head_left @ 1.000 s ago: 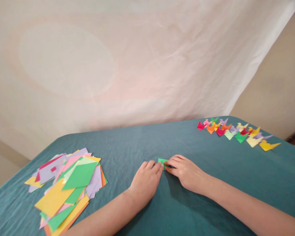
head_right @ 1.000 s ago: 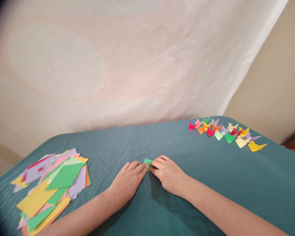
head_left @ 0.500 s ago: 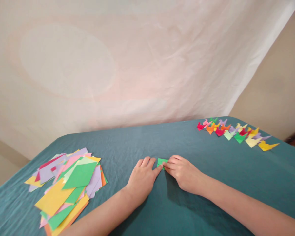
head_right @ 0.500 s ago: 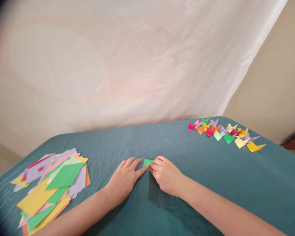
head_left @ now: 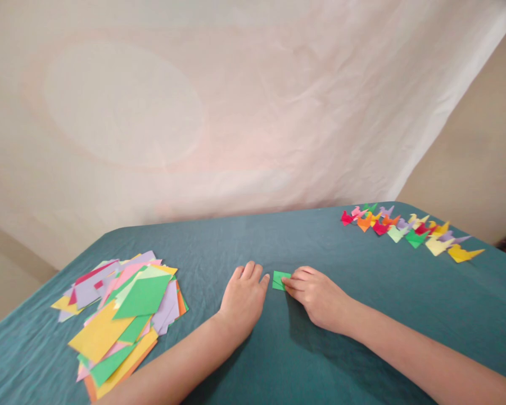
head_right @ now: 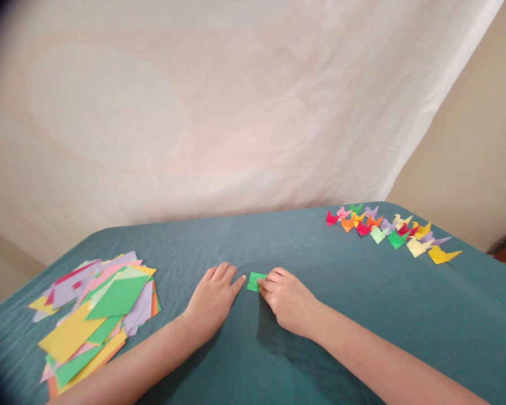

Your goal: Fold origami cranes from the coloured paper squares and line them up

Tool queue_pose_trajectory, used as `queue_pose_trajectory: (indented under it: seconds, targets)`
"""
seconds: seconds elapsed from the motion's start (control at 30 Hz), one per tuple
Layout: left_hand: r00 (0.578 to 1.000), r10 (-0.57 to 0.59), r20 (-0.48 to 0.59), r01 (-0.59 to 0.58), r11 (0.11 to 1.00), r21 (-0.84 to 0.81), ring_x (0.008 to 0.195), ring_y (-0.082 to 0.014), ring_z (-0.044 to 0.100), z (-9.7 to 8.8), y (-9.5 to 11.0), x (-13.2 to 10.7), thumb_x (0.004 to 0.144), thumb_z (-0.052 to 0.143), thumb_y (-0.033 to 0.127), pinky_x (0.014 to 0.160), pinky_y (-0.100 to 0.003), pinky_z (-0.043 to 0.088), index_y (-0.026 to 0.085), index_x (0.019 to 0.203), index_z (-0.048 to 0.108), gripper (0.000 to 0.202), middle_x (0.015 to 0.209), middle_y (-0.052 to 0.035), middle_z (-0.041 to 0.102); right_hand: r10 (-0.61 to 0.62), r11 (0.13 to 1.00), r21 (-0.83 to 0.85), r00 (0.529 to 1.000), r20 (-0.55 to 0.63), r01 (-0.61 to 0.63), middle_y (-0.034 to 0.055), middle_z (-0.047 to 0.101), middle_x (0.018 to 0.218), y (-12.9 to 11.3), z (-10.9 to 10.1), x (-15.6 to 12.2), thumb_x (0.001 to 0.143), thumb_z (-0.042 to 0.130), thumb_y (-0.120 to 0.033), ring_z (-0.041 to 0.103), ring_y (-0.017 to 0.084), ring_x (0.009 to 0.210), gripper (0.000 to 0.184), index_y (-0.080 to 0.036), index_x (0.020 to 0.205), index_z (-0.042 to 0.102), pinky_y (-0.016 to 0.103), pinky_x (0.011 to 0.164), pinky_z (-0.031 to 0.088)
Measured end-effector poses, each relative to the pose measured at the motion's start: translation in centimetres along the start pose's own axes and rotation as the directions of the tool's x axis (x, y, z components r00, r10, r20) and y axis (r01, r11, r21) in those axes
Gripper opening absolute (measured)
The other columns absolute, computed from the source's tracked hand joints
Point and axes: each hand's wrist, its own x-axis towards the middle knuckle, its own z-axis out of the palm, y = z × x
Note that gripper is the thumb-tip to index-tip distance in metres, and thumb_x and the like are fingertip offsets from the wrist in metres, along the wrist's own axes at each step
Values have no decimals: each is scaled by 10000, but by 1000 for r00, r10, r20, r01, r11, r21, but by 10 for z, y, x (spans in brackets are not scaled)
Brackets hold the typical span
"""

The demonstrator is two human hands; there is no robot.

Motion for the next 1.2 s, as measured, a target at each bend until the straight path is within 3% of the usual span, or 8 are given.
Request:
queue_pose_trajectory:
  seconds: [0.2, 0.47, 0.73, 1.0, 1.2]
  targets:
    - [999, 7, 48, -4, 997, -72, 1045, -224, 440, -2, -12, 0, 882, 415, 172, 837, -358, 365, 247, 1166, 531, 315, 1107, -85, 528, 4, 1000, 2, 1000, 6, -4, 125, 661, 969, 0, 0, 0, 840, 435, -98, 548, 200, 891, 268, -125, 977, 664, 360, 821, 403]
    - [997, 77, -20, -78, 991, -108, 1139, -222, 387, 7, 4, -2, 893, 386, 160, 920, -369, 330, 269, 1261, 429, 386, 1185, -67, 490, 15, 1000, 27, 1000, 8, -16, 100, 663, 972, 2, 1, -1, 852, 435, -104, 543, 189, 904, 265, -124, 1007, 649, 353, 834, 402]
    - [997, 63, -34, -65, 996, -61, 1204, -239, 350, 11, 1, 0, 892, 408, 187, 948, -391, 320, 283, 1282, 406, 401, 1249, -78, 460, 24, 999, 22, 1000, -13, -23, 109, 656, 1009, 2, 3, -2, 866, 409, -109, 548, 194, 921, 287, -131, 1043, 635, 351, 827, 411]
    - [997, 66, -34, -67, 997, -28, 1193, -248, 376, 12, 3, 6, 892, 409, 193, 945, -399, 330, 240, 1256, 442, 368, 1193, -99, 504, 57, 997, 43, 998, -16, -57, 99, 661, 988, 0, 2, -2, 868, 432, -119, 542, 191, 910, 266, -144, 1023, 645, 345, 825, 419]
    - [998, 56, -32, -58, 997, -44, 1189, -242, 382, 12, 4, 7, 896, 400, 184, 944, -383, 337, 244, 1244, 448, 357, 1160, -91, 513, 88, 992, 99, 996, -34, -84, 86, 641, 1079, 3, 3, -6, 875, 425, -133, 516, 189, 988, 276, -164, 1050, 636, 350, 856, 414]
